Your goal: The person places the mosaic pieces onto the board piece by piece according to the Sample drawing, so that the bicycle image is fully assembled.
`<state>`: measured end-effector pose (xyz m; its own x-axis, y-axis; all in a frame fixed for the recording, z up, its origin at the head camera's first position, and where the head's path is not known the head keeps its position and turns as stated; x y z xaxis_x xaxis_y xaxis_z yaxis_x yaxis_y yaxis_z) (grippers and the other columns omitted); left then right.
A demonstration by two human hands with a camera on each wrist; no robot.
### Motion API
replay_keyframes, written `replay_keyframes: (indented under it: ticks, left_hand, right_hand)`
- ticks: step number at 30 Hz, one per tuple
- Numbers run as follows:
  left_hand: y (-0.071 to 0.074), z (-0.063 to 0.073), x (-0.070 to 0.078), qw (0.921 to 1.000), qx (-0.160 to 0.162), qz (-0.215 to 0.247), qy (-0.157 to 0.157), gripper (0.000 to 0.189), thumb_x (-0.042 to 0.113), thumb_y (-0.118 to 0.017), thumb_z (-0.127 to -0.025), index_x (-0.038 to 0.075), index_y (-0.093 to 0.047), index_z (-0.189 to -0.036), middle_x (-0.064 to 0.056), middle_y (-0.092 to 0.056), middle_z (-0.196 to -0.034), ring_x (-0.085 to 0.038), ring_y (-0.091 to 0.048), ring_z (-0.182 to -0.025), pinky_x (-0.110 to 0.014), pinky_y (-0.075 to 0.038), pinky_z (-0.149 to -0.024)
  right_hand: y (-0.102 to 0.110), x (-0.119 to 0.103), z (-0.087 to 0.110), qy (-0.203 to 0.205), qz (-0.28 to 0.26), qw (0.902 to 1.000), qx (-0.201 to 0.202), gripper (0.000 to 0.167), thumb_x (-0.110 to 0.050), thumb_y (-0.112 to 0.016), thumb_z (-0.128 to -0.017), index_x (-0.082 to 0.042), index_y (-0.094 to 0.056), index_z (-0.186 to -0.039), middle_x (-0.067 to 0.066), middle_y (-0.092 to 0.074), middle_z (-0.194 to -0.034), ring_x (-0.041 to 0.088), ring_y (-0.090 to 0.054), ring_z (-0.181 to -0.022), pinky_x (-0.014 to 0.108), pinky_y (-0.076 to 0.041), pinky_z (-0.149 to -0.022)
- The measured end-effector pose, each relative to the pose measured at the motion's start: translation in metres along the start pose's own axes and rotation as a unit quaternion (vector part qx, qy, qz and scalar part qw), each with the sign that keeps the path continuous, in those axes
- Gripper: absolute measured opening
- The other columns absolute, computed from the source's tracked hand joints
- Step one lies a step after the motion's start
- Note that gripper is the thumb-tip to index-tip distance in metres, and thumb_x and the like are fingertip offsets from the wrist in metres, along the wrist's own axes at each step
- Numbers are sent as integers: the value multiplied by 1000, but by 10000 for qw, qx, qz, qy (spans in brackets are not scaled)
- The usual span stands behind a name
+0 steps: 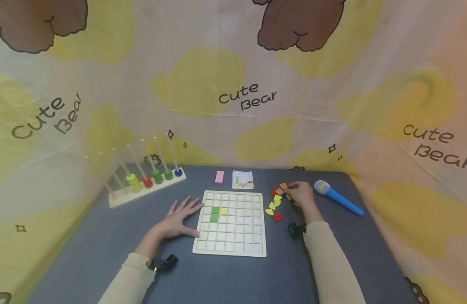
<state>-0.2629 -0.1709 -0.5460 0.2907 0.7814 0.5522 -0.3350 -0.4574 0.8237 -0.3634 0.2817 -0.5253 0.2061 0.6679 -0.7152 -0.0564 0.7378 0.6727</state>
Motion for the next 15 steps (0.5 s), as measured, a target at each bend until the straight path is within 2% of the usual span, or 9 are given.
replay_keyframes:
  ticks: [3,5,11,15]
  left_hand:
    - [0,0,0,10000,15,-24,9,108,69,-80,-70,33,-31,-159,4,-16,-170,-29,4,-158,-61,12,-121]
    - [0,0,0,10000,4,-22,14,108,69,-80,-70,33,-32,-159,4,-16,-170,-30,4,-158,-61,12,-121]
    - [-2,-2,0,9999,-67,-91,76,109,70,-79,-70,35,-28,-160,5,-14,-170,-28,5,-158,-60,12,-122]
    - [-1,-1,0,9999,-74,-87,99,110,70,-79,-70,36,-27,-160,5,-14,-170,-27,4,-158,-59,12,-122]
  right_hand:
    - [0,1,-1,-50,118,9999,20,44,-30,-70,-95,1,-67,-126,17,-71,-103,23,-63,-83,29,-50,-67]
    - [0,2,0,-86,210,9997,38,43,-31,-71,-94,1,-68,-124,17,-71,-102,24,-63,-84,30,-51,-68]
    - [1,3,1,-115,373,9992,74,39,-30,-72,-94,2,-70,-116,21,-68,-109,30,-61,-90,36,-51,-71]
    - [0,3,-1,-225,449,9987,71,37,-30,-73,-94,2,-71,-114,23,-66,-115,32,-60,-95,36,-49,-72]
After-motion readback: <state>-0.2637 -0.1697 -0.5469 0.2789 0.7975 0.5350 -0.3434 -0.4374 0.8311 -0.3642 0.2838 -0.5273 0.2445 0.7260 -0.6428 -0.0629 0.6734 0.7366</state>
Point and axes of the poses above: each hand's wrist, its own z-axis away from the middle knuckle, its own y-axis out of the back of the hand, x = y × z, the point moved 4 cm from there along -z, towards the middle knuckle
